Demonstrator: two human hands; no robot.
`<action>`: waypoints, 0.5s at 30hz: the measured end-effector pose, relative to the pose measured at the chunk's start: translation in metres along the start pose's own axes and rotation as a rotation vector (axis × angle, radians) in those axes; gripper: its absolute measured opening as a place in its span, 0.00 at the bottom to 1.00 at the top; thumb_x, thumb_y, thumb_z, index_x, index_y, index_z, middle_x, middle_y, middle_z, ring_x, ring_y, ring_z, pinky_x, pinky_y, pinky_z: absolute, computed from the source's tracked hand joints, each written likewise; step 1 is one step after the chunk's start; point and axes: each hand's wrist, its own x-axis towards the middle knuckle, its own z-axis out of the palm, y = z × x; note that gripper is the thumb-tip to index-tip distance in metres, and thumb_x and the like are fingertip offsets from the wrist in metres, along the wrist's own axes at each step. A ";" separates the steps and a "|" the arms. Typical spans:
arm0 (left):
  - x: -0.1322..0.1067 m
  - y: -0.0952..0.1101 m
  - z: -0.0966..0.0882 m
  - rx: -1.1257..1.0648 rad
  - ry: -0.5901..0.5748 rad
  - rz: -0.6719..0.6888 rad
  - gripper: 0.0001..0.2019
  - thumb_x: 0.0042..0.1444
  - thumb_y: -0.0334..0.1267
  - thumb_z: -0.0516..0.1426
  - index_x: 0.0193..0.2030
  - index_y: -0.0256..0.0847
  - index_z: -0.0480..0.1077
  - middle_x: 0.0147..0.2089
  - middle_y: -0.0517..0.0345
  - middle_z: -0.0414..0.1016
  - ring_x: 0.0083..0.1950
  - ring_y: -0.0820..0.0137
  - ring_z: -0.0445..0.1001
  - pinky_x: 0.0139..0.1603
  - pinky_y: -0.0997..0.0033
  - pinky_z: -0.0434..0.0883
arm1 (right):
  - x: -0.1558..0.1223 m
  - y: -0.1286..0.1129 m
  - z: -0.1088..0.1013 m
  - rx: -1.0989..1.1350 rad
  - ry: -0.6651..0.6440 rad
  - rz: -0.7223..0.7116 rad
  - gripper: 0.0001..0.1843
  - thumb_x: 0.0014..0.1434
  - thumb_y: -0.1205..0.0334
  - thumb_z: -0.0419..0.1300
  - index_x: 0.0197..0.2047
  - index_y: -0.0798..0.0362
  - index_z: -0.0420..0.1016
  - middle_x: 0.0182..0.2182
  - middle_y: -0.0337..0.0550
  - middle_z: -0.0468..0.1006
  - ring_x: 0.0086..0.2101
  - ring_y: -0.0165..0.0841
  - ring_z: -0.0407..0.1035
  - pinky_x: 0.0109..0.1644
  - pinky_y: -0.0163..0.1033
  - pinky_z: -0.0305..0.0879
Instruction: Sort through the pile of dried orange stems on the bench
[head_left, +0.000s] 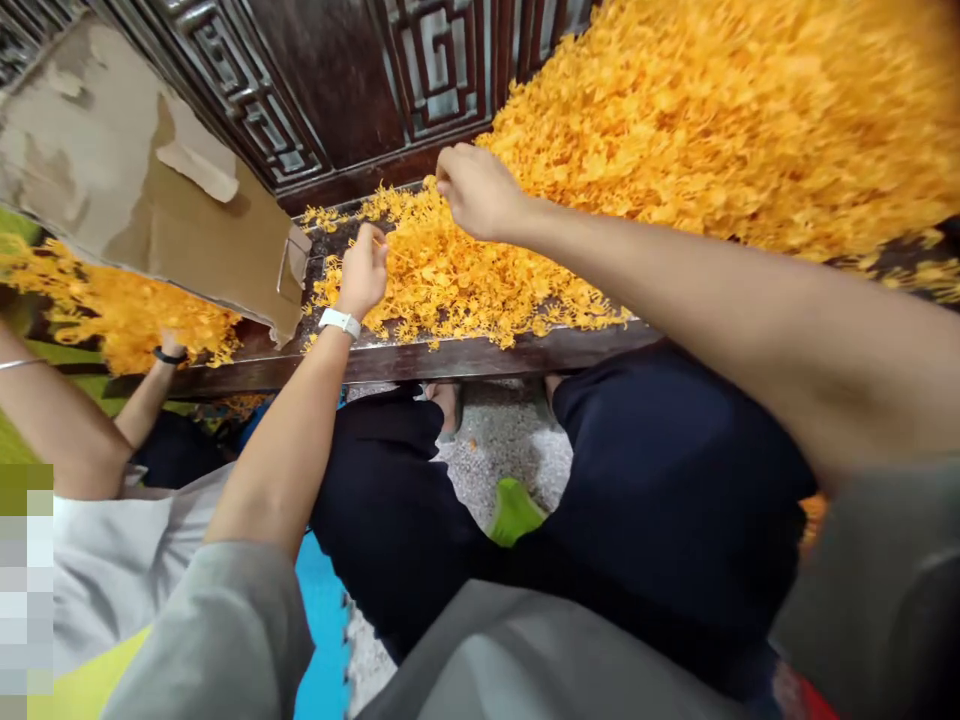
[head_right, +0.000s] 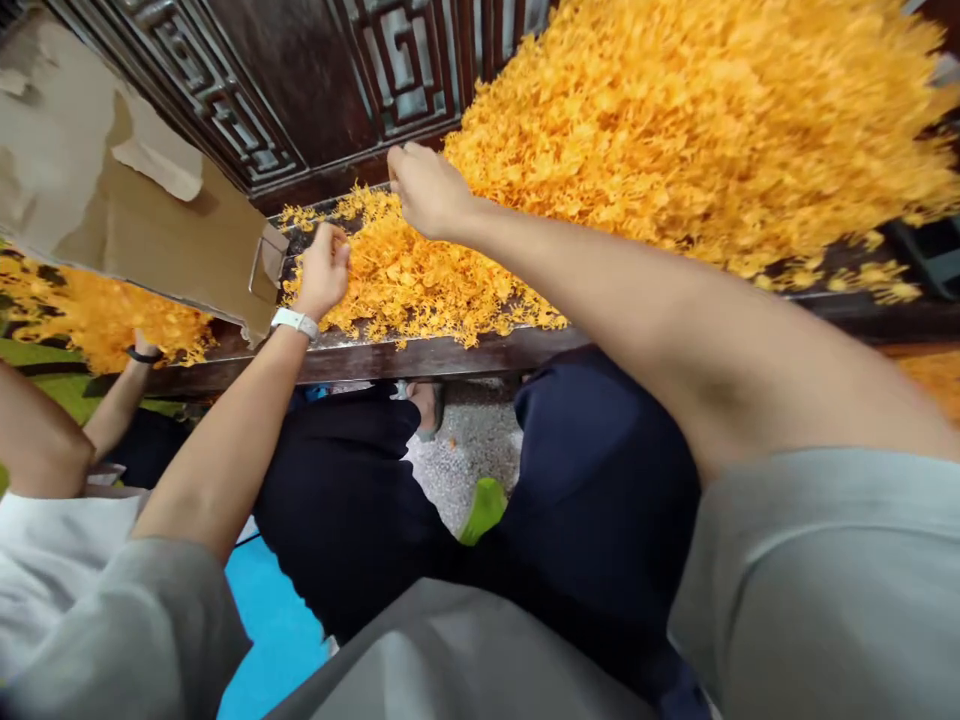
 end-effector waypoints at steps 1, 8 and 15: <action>0.004 -0.001 0.002 -0.117 0.051 -0.004 0.10 0.68 0.44 0.62 0.47 0.43 0.68 0.38 0.51 0.74 0.49 0.56 0.80 0.59 0.50 0.74 | -0.006 0.003 0.001 0.009 -0.021 -0.053 0.15 0.73 0.63 0.51 0.57 0.51 0.75 0.56 0.55 0.78 0.57 0.49 0.72 0.60 0.51 0.68; 0.018 0.013 0.001 -0.493 0.217 -0.103 0.21 0.65 0.60 0.62 0.41 0.45 0.62 0.36 0.54 0.74 0.44 0.63 0.80 0.45 0.64 0.76 | -0.033 -0.010 0.057 -0.067 -0.353 -0.451 0.29 0.62 0.43 0.67 0.61 0.49 0.77 0.69 0.46 0.71 0.67 0.59 0.61 0.73 0.68 0.54; 0.045 0.027 -0.048 -0.706 0.476 -0.137 0.16 0.69 0.40 0.54 0.32 0.46 0.52 0.26 0.64 0.54 0.30 0.71 0.68 0.36 0.70 0.67 | -0.041 0.002 0.082 -0.098 -0.444 -0.256 0.28 0.64 0.43 0.66 0.58 0.53 0.79 0.74 0.52 0.66 0.70 0.64 0.58 0.74 0.72 0.50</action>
